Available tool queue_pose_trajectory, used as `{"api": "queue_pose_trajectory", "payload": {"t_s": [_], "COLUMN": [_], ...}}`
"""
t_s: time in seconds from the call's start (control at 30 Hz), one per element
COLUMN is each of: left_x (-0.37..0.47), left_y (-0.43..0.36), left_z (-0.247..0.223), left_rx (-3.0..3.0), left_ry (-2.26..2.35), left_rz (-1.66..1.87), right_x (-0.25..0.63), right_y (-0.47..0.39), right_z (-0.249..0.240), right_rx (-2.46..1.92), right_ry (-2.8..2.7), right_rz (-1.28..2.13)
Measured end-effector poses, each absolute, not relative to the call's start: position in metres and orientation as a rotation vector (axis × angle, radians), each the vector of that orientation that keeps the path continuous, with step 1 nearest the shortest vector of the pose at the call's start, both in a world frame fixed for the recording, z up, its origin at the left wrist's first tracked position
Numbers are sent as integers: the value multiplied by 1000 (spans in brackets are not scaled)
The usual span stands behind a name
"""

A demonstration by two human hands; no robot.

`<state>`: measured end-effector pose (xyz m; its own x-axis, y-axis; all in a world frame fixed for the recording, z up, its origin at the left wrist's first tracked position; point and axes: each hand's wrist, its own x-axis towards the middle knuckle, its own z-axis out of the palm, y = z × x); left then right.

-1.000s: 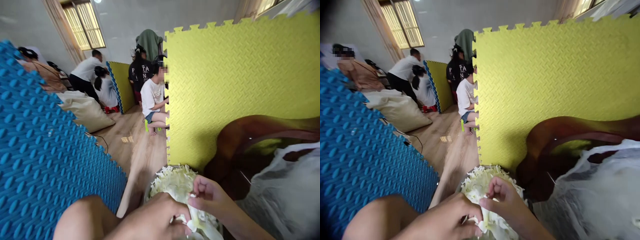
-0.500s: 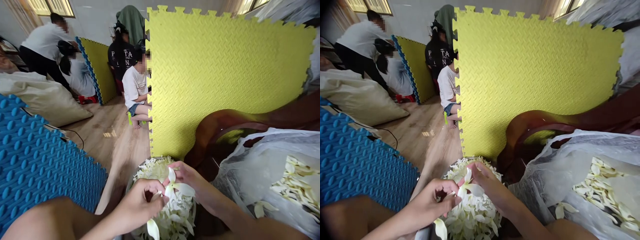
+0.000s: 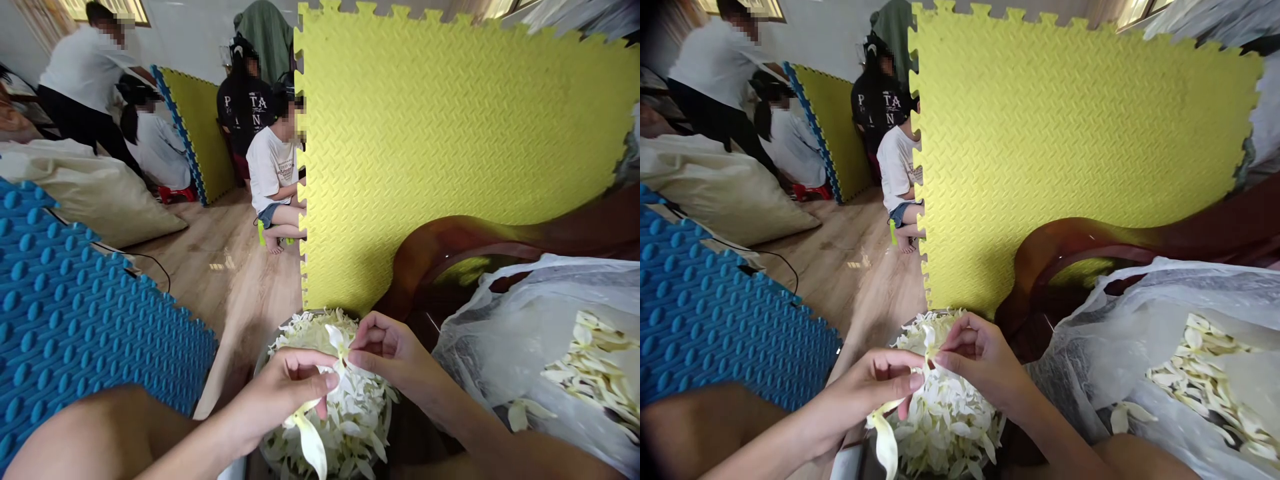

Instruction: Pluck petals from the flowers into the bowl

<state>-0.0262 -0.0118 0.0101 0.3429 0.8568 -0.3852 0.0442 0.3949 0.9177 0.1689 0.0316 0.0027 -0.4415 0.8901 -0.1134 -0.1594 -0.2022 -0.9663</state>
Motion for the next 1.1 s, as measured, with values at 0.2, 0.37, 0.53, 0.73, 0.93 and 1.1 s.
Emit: {"api": "queue_pose_trajectory", "payload": {"t_s": [0.2,0.37,0.53,0.73,0.93,1.1], "left_x": [-23,-22,-23,-21,-23,-25], "left_y": [-12,-12,-11,-11,-11,-13], "left_z": [9,11,18,23,22,18], "left_rx": [853,946,991,1032,1004,963], "left_ry": [1108,1165,1161,1125,1137,1090], "left_rz": [678,715,770,825,814,745], "right_x": [173,176,178,180,185,177], "right_y": [25,26,30,23,16,12], "right_z": [13,17,18,22,32,20], "right_rx": [-934,-961,-943,-935,-598,-540], "right_ry": [-1449,-1511,-1605,-1852,-2319,-2327], "right_rz": [1685,1642,1577,852,350,308]}}
